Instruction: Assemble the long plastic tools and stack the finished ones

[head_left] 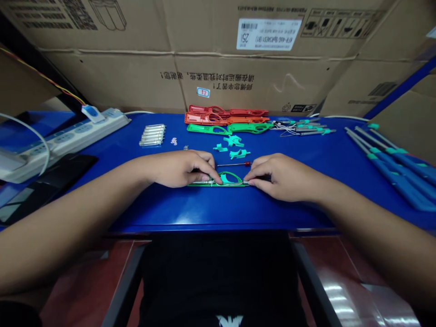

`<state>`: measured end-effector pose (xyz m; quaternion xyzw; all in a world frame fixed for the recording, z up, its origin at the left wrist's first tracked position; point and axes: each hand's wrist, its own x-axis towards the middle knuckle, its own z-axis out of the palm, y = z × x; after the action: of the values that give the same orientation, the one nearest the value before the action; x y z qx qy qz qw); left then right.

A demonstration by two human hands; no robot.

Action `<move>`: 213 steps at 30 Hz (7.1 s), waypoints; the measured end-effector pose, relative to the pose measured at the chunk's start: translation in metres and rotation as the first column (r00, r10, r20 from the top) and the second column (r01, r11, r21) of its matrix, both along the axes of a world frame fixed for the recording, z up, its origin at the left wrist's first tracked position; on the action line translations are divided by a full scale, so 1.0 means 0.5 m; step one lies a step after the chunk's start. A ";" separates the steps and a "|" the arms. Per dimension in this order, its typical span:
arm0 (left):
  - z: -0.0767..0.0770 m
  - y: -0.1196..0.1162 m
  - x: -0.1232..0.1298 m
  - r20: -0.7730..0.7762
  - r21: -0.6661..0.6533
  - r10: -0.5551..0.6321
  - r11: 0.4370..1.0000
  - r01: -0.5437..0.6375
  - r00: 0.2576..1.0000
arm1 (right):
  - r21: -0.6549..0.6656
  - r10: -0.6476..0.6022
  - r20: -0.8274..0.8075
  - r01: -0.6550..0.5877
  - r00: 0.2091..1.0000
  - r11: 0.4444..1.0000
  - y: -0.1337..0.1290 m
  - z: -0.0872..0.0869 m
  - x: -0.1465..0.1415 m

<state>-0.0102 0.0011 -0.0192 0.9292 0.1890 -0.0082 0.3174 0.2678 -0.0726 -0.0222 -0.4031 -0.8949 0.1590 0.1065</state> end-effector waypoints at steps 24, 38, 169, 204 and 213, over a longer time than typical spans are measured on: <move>0.011 -0.014 0.001 0.050 0.083 -0.031 0.996 0.026 0.998 | -0.100 -0.103 -0.066 0.096 0.993 0.990 0.008 -0.014 0.006; 0.004 -0.008 -0.005 0.069 0.113 -0.042 0.993 0.034 0.997 | -0.042 -0.039 -0.068 0.036 0.997 0.998 0.019 0.003 -0.033; 0.029 0.010 -0.037 -0.023 0.242 0.034 0.970 -0.028 0.999 | 0.062 0.106 -0.047 -0.103 0.993 0.993 0.065 -0.013 -0.092; 0.015 -0.015 -0.008 -0.012 0.277 0.057 0.959 -0.051 0.998 | 0.053 0.068 0.022 -0.069 0.997 0.996 0.057 0.002 -0.098; 0.015 -0.020 -0.008 -0.036 0.319 0.059 0.947 -0.045 0.998 | 0.087 0.076 -0.012 -0.075 0.997 0.993 0.057 -0.002 -0.093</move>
<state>-0.0140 -0.0091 -0.0119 0.9625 0.2194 0.0097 0.1594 0.2214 -0.0440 -0.0231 -0.3628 -0.9147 0.1269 0.1248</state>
